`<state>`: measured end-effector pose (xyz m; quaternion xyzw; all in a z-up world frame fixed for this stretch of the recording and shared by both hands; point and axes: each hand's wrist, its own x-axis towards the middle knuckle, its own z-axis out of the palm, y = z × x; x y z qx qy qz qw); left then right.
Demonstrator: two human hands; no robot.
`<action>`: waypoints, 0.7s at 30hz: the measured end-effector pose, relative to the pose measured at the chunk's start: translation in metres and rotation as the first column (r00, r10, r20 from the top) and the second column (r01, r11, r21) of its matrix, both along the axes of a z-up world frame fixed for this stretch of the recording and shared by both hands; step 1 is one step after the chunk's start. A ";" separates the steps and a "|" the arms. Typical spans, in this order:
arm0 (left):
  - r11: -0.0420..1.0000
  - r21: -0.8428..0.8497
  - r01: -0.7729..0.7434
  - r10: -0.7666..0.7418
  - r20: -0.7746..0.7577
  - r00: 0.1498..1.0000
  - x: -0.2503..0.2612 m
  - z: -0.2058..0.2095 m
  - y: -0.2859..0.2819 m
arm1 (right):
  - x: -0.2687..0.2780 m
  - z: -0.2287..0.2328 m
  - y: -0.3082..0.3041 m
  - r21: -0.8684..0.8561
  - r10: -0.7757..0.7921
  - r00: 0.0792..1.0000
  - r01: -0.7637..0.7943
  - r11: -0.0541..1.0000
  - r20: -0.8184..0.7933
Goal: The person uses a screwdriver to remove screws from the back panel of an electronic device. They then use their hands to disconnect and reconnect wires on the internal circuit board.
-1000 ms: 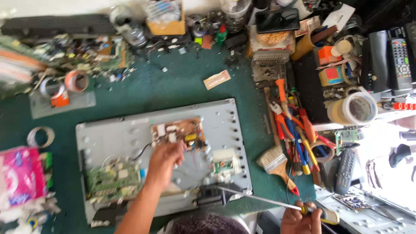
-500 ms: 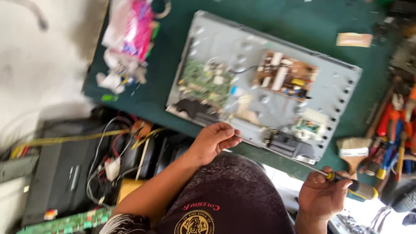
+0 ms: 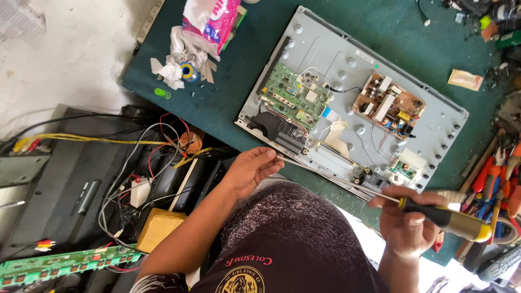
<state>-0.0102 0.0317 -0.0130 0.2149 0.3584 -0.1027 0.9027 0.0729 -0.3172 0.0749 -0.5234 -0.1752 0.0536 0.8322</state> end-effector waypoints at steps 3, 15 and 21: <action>0.999 0.015 0.034 -0.034 0.017 0.999 0.008 0.000 0.004 | 0.007 0.040 0.043 -0.255 0.162 0.984 -0.174 0.951 -0.071; -0.457 0.881 -0.124 -0.286 -0.014 0.958 0.070 -0.081 0.068 | 0.103 0.021 0.153 -0.479 0.068 0.929 0.124 0.869 0.365; -0.519 0.853 0.051 -0.338 -0.260 0.905 0.074 -0.082 0.060 | 0.118 -0.001 0.226 -0.472 0.142 0.913 0.060 0.880 0.382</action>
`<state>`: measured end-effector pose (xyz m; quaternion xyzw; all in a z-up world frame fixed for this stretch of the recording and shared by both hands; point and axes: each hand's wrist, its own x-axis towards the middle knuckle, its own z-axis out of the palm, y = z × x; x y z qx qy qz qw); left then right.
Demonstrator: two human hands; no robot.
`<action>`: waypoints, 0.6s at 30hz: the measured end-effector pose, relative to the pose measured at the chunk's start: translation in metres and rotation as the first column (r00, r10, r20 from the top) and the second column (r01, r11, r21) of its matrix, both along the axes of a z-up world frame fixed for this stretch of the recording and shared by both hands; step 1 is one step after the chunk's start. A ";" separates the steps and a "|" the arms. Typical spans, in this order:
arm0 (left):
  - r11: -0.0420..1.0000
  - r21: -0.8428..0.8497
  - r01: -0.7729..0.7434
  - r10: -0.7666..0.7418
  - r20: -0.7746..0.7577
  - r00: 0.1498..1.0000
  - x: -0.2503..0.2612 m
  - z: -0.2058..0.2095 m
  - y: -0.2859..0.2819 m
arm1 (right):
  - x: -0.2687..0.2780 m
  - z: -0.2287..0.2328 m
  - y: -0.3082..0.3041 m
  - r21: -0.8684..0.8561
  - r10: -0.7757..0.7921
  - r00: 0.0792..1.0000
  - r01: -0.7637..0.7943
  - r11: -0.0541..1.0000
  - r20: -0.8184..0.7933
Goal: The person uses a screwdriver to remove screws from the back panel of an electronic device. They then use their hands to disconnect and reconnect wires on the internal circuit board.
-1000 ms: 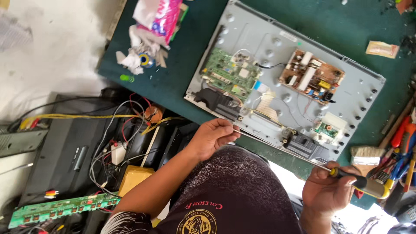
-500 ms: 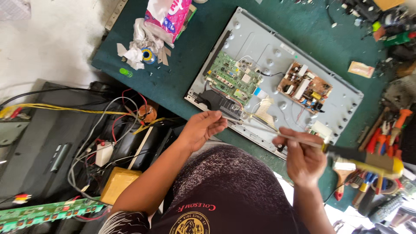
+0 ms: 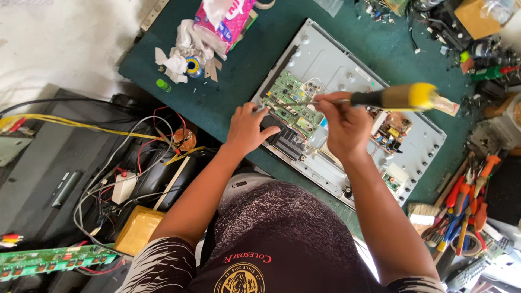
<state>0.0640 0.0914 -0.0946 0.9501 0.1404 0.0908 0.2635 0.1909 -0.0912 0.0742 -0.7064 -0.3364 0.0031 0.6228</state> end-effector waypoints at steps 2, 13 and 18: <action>1.000 0.001 -0.009 0.009 -0.011 1.000 0.000 -0.008 -0.003 | 0.001 0.004 0.016 -0.053 0.031 0.999 -0.029 0.998 0.037; 0.998 -0.061 -0.012 0.006 -0.099 0.995 0.000 -0.015 -0.005 | 0.010 -0.008 0.051 -0.133 0.131 0.990 -0.124 0.983 0.047; 0.995 -0.096 -0.007 -0.004 -0.106 0.994 -0.001 -0.009 -0.005 | 0.012 -0.011 0.055 -0.231 0.115 0.990 -0.093 0.969 0.085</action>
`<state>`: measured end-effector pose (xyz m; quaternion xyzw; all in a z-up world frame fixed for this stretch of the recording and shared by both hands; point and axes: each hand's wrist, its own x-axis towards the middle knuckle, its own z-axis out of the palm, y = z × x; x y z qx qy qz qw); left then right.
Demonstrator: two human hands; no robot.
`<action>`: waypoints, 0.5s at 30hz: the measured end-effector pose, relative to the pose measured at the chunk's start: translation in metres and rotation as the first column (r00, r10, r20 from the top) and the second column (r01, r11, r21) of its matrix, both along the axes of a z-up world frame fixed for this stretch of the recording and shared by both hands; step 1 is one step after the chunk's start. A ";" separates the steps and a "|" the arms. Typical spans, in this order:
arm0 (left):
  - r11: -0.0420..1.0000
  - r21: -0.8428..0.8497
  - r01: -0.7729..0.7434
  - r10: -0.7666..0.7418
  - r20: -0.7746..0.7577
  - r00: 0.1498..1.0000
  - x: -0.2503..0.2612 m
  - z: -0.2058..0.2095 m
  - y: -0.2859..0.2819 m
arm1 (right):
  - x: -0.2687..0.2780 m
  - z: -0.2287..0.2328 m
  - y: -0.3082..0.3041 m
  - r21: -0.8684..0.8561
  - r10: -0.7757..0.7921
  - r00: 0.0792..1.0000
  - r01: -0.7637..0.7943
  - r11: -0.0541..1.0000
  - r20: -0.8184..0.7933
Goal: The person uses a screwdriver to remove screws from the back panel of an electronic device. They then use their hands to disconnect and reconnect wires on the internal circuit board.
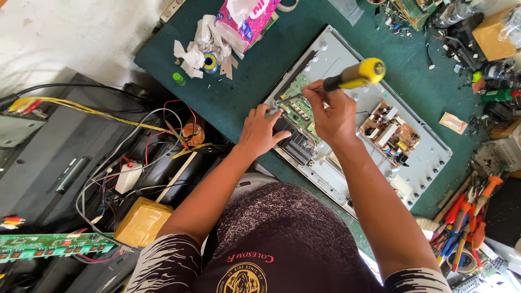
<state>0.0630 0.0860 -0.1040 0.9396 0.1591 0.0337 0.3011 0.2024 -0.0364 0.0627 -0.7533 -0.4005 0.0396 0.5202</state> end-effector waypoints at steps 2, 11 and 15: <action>1.000 0.008 0.003 -0.003 -0.007 1.000 0.001 -0.002 0.000 | 0.002 0.000 0.006 -0.050 -0.006 0.999 0.008 0.999 0.034; 1.000 0.012 0.020 -0.019 -0.050 0.999 -0.002 0.003 0.000 | -0.003 0.006 0.020 -0.005 -0.025 0.992 0.024 1.000 -0.126; 1.000 -0.009 0.019 -0.019 -0.079 0.997 -0.002 0.004 -0.001 | 0.002 -0.008 0.019 -0.061 -0.099 0.984 0.091 0.994 -0.148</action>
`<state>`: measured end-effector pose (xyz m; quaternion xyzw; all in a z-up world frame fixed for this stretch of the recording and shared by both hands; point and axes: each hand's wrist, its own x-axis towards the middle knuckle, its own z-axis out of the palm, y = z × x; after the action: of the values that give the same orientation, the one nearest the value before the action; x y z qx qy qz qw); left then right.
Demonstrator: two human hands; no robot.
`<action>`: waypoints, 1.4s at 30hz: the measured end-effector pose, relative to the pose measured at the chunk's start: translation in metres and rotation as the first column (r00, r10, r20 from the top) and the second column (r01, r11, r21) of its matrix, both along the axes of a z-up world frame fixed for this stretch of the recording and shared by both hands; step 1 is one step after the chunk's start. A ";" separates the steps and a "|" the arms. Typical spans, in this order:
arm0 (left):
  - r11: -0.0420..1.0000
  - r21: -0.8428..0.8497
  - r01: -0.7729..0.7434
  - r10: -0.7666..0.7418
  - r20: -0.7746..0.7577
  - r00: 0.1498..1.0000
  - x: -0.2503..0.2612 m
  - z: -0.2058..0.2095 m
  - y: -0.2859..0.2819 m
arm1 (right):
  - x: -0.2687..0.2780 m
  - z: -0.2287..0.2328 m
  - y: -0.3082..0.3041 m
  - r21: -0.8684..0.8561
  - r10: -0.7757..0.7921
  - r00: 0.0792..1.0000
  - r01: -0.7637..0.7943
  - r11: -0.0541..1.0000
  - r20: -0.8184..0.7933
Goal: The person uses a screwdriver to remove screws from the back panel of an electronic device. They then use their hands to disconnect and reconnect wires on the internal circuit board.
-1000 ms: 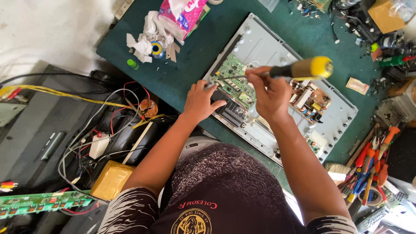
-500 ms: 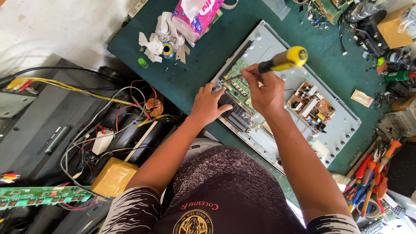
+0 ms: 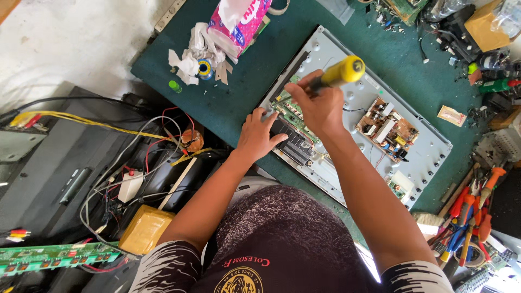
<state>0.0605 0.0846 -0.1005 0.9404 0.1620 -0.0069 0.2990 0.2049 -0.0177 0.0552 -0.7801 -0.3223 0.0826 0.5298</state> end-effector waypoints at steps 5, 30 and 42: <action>1.000 -0.013 0.008 -0.008 -0.006 1.000 -0.004 0.010 0.001 | -0.005 0.011 0.002 0.053 0.057 0.998 -0.056 0.997 -0.025; 0.998 -0.055 -0.003 0.002 -0.024 1.000 -0.006 0.014 -0.001 | 0.000 0.046 -0.002 0.199 0.237 0.963 -0.210 0.957 -0.126; 0.997 -0.077 0.016 -0.022 -0.084 0.996 -0.005 0.024 0.001 | 0.007 0.064 -0.002 0.163 0.209 0.975 -0.194 0.967 -0.080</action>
<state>0.0551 0.0857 -0.0761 0.9286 0.1650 -0.0558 0.3277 0.2121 -0.0196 0.1187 -0.6950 -0.3793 0.1487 0.5925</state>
